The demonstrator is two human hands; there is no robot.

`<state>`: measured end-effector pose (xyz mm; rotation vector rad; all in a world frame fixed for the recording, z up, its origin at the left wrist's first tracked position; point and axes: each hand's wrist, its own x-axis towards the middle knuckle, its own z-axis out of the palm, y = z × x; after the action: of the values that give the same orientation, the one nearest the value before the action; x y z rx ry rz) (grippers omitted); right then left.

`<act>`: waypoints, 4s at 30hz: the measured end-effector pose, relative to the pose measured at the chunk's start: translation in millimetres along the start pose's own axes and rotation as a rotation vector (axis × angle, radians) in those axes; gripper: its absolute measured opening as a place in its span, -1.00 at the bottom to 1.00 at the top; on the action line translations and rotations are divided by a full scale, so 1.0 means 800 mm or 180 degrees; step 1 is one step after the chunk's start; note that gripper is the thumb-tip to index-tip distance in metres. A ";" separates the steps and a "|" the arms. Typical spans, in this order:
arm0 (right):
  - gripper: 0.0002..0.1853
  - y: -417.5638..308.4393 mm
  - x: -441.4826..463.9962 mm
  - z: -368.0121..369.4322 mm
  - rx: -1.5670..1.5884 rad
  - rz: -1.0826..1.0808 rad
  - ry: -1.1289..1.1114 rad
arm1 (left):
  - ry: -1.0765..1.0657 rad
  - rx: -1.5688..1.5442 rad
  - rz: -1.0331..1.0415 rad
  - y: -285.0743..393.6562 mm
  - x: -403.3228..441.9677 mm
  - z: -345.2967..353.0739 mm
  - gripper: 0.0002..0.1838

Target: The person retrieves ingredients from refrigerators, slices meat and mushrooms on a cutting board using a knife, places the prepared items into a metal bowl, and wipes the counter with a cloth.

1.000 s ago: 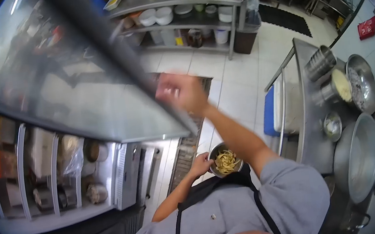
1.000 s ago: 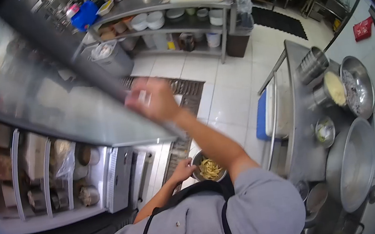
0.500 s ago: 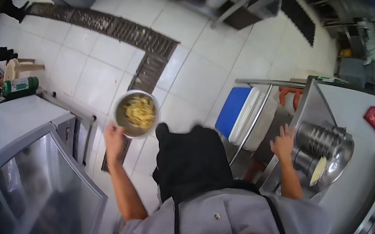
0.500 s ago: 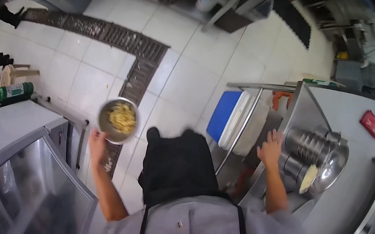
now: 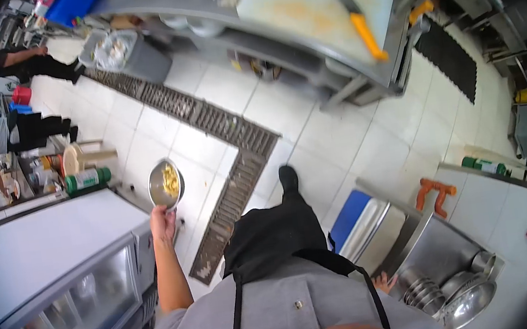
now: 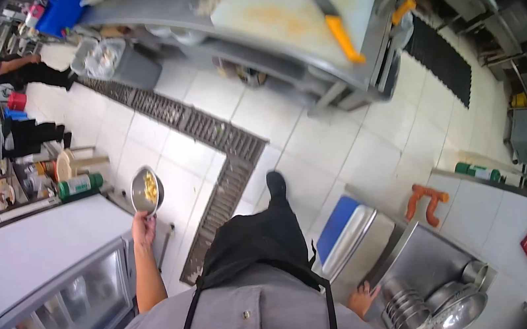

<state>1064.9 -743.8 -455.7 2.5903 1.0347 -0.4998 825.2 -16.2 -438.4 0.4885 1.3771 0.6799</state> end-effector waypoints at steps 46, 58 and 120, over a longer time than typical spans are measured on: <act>-0.40 -0.651 1.774 -1.120 0.5239 0.0309 0.0701 | -0.2057 0.1433 0.0923 0.797 0.684 0.532 -0.78; -0.90 -0.708 1.673 -1.134 0.4736 0.0556 0.1231 | -0.1732 0.1110 0.0604 0.842 0.762 0.484 -0.82; -0.72 -0.670 1.038 -0.679 -0.0947 -0.1307 0.2642 | 0.3021 -0.2926 0.0664 -0.139 -0.161 -0.408 -0.82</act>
<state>1361.7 343.6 -405.4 2.3091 1.7380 0.6782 513.2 -209.1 -468.2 -0.5158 1.6624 1.7334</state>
